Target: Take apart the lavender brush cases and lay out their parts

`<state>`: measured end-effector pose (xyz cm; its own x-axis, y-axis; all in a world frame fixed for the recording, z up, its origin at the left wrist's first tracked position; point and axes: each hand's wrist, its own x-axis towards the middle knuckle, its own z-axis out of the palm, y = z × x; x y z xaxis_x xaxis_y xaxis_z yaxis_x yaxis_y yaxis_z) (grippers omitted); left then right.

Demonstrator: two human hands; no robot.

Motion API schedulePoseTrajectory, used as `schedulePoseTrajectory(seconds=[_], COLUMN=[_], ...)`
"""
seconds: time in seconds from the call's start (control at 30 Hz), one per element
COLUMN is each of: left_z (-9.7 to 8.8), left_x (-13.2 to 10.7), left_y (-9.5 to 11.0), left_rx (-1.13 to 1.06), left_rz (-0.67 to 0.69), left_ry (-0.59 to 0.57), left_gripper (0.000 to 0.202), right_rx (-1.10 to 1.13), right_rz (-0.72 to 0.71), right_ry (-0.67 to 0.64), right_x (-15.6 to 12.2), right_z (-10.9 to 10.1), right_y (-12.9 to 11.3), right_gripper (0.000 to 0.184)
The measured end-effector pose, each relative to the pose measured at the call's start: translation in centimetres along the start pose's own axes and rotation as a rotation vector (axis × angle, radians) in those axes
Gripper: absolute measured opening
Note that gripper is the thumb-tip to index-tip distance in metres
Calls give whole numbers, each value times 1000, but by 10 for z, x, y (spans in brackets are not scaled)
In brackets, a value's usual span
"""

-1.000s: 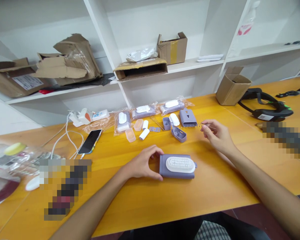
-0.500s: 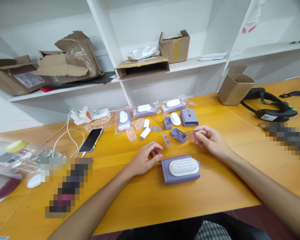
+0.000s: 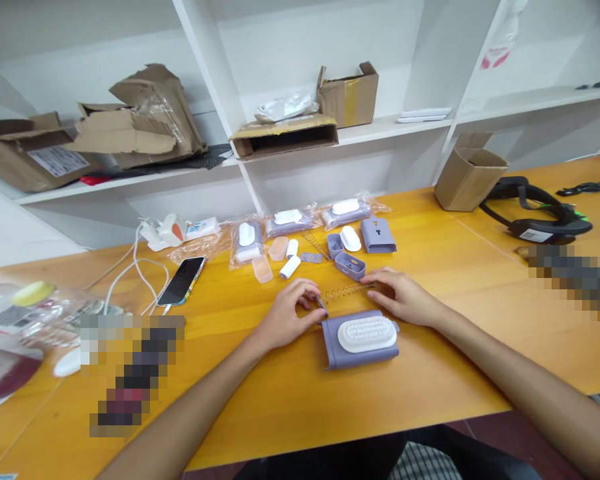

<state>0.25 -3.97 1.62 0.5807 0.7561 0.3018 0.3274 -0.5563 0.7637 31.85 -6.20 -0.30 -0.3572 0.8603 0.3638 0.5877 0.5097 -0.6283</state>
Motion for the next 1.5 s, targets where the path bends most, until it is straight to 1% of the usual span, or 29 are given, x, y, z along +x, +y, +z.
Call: schedulePoseTrajectory(seconds=[0.1,0.27,0.37,0.47,0.53,0.67,0.77,0.83,0.93,1.0,1.07,1.13,1.23,1.33,1.43,1.5], left_z=[0,1,2,1,0,-2,-2,-1,0,-1,-4,-8,-12,-12,-11,-10], left_x=[0,1,0,0,-1,-1,-1,-1,-1,0,2,5,9,8,6,4], left_y=[0,-3,-2,-1,0,0,1,1,-1,-6,-13,-21,-28,-25,-16,-11], left_rx=[53,100,158,195,210,228,218,204,123,-10,-174,-294,-341,-262,-25,120], left_rz=[3,-20,-25,-37,-38,-20,-31,-35,-48,-89,-150,-210,-242,-169,-48,3], left_ry=[14,41,61,80,63,-12,-8,7,36,69,114,158,199,192,123,85], left_gripper=[28,33,36,34,33,29,30,30,28,29,31,36,43,37,24,19], right_rx=[-45,-63,-62,-59,-57,-60,-74,-83,-76,-47,-27,-25,-22,1,71,109], right_rz=[-18,-31,-45,-73,-88,-91,-90,-87,-58,-30,0,29,57,62,93,128], right_ry=[-19,-26,-25,-38,-50,-58,-62,-58,-55,-47,-9,49,88,69,44,26], right_x=[1,1,0,0,1,2,3,3,1,0,-2,-3,-3,-3,-2,-2], right_z=[1,0,1,2,4,6,7,7,6,5,3,0,-3,-2,2,4], right_y=[-1,-1,-1,-1,-1,-1,-2,-3,-4,-1,3,7,10,8,5,3], right_gripper=[30,30,28,24,23,22,19,20,27,30,30,27,24,22,26,24])
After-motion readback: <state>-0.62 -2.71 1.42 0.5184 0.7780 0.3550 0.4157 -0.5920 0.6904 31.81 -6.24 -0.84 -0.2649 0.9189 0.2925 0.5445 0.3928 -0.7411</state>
